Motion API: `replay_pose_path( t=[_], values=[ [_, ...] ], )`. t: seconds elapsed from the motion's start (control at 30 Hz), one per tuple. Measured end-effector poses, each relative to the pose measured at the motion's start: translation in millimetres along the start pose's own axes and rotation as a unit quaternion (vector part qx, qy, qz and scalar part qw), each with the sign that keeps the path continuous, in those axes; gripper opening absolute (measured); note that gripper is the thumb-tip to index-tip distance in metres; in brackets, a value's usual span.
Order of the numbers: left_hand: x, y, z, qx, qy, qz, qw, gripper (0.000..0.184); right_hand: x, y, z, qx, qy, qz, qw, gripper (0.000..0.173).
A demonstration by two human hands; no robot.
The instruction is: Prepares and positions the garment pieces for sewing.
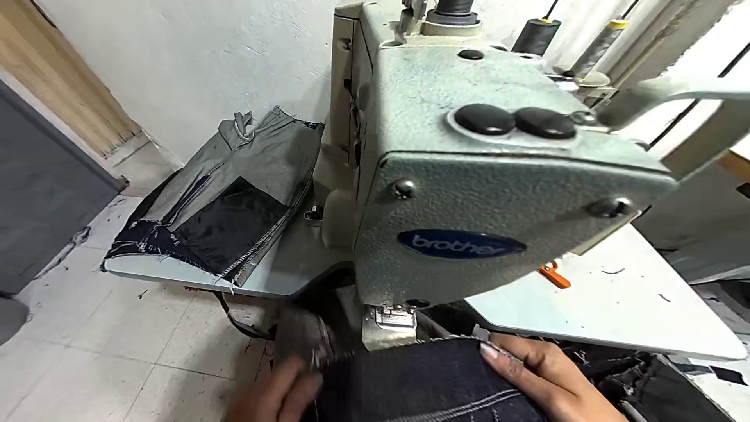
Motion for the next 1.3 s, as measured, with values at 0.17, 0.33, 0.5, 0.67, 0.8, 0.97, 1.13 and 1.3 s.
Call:
replay_pose_path(
  t=[0.17,0.33,0.5,0.67,0.8,0.97,1.13,1.3],
  values=[
    [102,59,-51,-0.107,-0.082,0.073,0.988,0.034,55,-41,13,-0.145,-0.113,-0.034,0.982,0.041],
    [160,58,-50,-0.001,0.026,0.095,0.995,0.034,85,-48,27,-0.281,-0.218,0.052,0.933,0.041],
    [128,62,-58,-0.167,-0.029,0.022,0.985,0.023,61,-63,2,-0.305,-0.192,0.104,0.927,0.057],
    [139,59,-51,-0.142,-0.023,0.039,0.989,0.016,68,-60,19,-0.284,-0.227,0.111,0.925,0.045],
    [147,71,-54,-0.133,-0.024,0.006,0.991,0.026,68,-53,22,-0.28,-0.223,0.098,0.929,0.043],
    [145,76,-59,-0.177,-0.031,0.022,0.984,0.026,63,-51,20,-0.264,-0.211,0.086,0.937,0.044],
    [146,74,-56,-0.169,-0.024,-0.013,0.985,0.024,61,-48,23,-0.266,-0.204,0.089,0.938,0.043],
    [134,49,-31,-0.064,-0.049,0.024,0.996,0.015,66,-47,27,-0.271,-0.215,0.106,0.932,0.045]
  ],
)
Point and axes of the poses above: each hand's wrist, its own x-axis towards the middle knuckle, its own z-axis out of the back of the hand, y = z × x, the point moved 3 cm from there along x, towards the middle knuckle, and after that the axes turned 5 degrees about y, right-handed, at the moved point
